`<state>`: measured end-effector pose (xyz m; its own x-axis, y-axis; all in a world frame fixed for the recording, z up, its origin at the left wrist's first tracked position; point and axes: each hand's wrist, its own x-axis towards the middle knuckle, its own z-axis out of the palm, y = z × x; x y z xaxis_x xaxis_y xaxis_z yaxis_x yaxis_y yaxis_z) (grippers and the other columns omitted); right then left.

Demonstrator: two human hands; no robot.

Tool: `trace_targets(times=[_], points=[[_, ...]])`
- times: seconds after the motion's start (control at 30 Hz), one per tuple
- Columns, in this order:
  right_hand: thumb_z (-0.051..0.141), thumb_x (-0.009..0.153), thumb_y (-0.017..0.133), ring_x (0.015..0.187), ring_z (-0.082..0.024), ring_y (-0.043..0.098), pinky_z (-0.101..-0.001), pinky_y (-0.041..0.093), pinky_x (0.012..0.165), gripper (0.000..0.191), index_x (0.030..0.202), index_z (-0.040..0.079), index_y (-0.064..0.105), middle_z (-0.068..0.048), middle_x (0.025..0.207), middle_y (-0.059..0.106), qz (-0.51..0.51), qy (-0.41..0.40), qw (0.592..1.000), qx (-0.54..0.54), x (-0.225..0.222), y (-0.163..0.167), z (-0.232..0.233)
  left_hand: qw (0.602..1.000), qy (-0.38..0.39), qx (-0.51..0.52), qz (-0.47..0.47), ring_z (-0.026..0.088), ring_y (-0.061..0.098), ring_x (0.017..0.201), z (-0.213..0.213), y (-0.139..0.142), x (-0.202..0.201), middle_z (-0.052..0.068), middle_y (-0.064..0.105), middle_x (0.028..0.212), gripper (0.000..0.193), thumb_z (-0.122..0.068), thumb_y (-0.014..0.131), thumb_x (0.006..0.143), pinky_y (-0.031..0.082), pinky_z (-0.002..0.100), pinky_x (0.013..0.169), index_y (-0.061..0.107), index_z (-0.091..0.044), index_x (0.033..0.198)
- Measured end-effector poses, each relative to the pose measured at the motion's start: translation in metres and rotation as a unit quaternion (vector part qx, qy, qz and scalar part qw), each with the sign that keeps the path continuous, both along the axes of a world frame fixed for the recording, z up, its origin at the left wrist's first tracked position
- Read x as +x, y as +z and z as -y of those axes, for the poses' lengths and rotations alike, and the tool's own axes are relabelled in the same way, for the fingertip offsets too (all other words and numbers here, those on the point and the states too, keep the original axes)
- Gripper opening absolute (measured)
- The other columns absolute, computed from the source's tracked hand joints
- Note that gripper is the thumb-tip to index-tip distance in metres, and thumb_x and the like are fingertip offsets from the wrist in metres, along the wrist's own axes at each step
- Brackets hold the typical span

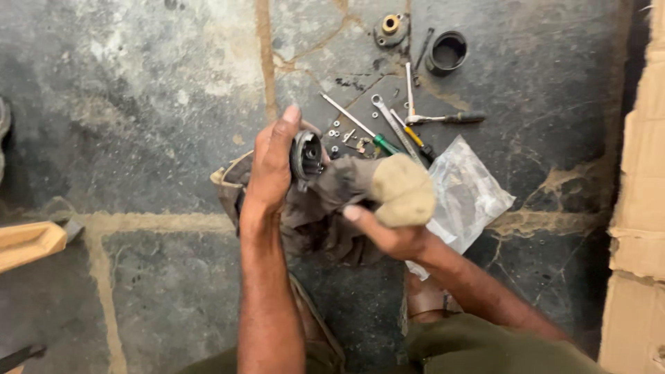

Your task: The person cleans a cylindrical mechanical part with a cloth, then picks up small metal components and tools from the floor. They use a wrench to tighten a bolt on the part and continue assembling the components by hand.

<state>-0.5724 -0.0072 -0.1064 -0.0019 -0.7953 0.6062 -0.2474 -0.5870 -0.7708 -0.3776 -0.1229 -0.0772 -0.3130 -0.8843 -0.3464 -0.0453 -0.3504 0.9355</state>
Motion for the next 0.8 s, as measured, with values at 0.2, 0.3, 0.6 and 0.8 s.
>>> trace_targets(times=[0.2,0.3,0.6,0.8], points=[[0.017,0.082,0.062,0.111,-0.03,0.065,-0.045,0.051,0.1,0.031,0.111,0.007,0.069,-0.011,0.112,0.07,-0.466,0.016,0.884,-0.02,0.025,-0.008,0.003,0.994,-0.014,-0.081,0.074,0.004,0.049,0.075,0.004,0.005,0.0,-0.009,0.058,0.079,0.036,-0.033,0.068,0.102,0.042,0.022,0.066,0.069,-0.004,0.08],[0.014,0.092,0.056,0.115,-0.024,0.063,-0.0395,0.049,0.102,0.029,0.118,0.007,0.069,-0.008,0.117,0.069,-0.427,-0.037,0.904,0.012,0.029,-0.012,-0.001,0.998,0.016,0.063,-0.015,0.004,0.05,0.07,0.001,0.011,0.005,-0.008,0.061,0.076,0.035,-0.033,0.065,0.099,0.041,0.024,0.06,0.071,-0.004,0.08],[0.018,0.074,0.074,0.077,-0.033,0.064,-0.0476,0.052,0.072,0.011,0.077,0.012,0.066,-0.009,0.079,0.065,-0.309,0.049,0.95,0.025,0.027,0.029,-0.001,0.997,-0.004,-0.074,-0.025,0.008,0.056,0.069,-0.013,0.001,-0.005,0.002,0.066,0.075,0.039,-0.03,0.062,0.102,0.043,0.024,0.062,0.074,0.004,0.086],[0.014,0.076,0.068,0.085,-0.036,0.063,-0.0467,0.05,0.075,0.024,0.096,0.001,0.066,-0.013,0.094,0.065,-0.061,0.087,0.99,0.092,0.028,0.062,0.003,0.972,0.079,-0.005,-0.22,0.022,0.069,0.074,-0.017,-0.01,-0.011,0.015,0.072,0.086,0.059,-0.054,0.049,0.096,0.059,0.035,0.067,0.068,0.002,0.098]])
